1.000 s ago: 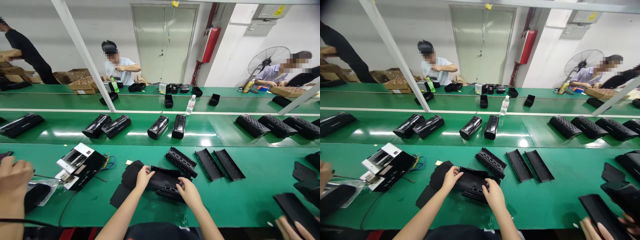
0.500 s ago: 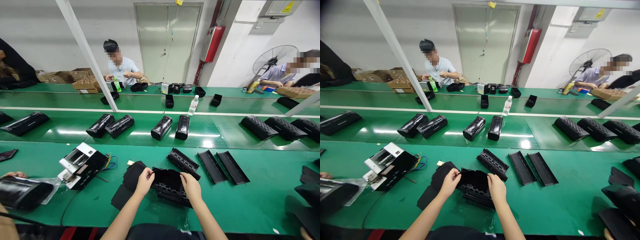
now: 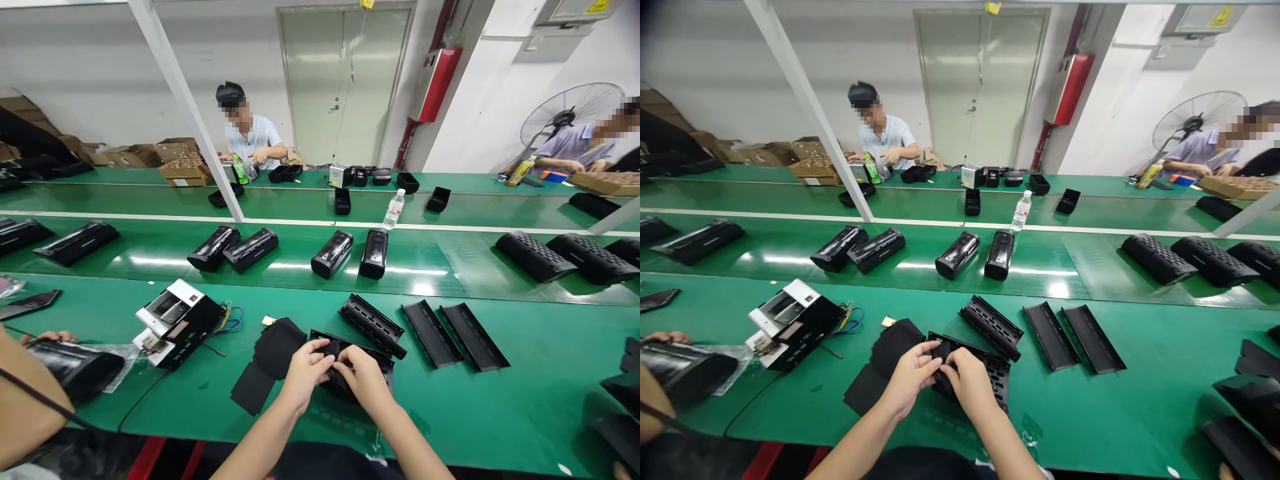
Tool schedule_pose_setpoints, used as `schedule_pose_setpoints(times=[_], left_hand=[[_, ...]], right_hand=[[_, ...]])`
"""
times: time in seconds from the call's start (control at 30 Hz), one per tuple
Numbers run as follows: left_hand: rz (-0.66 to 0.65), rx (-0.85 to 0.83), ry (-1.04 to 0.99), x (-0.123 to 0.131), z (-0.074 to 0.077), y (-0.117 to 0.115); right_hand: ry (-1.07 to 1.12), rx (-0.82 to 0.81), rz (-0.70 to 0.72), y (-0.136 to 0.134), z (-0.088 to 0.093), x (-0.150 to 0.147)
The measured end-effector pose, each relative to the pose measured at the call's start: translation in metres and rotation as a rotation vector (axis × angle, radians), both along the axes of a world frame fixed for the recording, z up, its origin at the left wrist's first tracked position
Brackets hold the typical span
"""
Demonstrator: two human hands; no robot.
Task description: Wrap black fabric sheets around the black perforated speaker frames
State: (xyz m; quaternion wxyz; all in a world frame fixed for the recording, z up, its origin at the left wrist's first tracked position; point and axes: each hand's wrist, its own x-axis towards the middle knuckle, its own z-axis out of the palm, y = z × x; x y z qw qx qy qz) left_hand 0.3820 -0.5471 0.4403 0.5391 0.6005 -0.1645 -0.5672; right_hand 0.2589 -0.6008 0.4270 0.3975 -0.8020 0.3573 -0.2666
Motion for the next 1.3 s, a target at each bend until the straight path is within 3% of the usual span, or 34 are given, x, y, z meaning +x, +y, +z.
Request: schedule_pose_setpoints(times=[0.1,0.27,0.4,0.57,0.7,0.83,0.93,1.03,1.17,1.3], left_hand=[[0.02,0.01,-0.02,0.006,-0.003,0.0],[0.142,0.041,-0.161,0.043,-0.015,0.001],[0.233,0.108,-0.232,0.084,-0.026,0.01],[0.279,0.258,-0.377,0.113,-0.043,0.014],[0.22,0.387,-0.536,0.118,-0.048,0.009],[0.172,0.324,-0.809,0.103,-0.033,0.002],[-0.018,0.159,-0.859,0.067,-0.012,-0.004],[-0.281,-0.04,-0.55,0.017,0.011,-0.006],[-0.306,-0.192,-0.235,-0.029,0.037,-0.001],[-0.286,-0.117,0.229,-0.035,0.052,0.002]], right_hand=[[-0.112,0.116,-0.055,-0.006,0.001,-0.006],[-0.423,0.5,-0.411,-0.027,-0.01,-0.033],[-0.715,0.685,-0.68,-0.049,-0.029,-0.073],[-0.804,0.697,-0.819,-0.065,-0.039,-0.113],[-0.847,0.774,-0.8,-0.064,-0.029,-0.12],[-0.88,0.85,-0.725,-0.051,-0.007,-0.108],[-0.923,0.866,-0.654,-0.037,0.012,-0.089],[-0.937,0.89,-0.551,-0.024,0.026,-0.067],[-0.896,0.849,-0.506,-0.008,0.032,-0.046],[-0.589,0.514,-0.303,0.014,0.034,-0.036]])
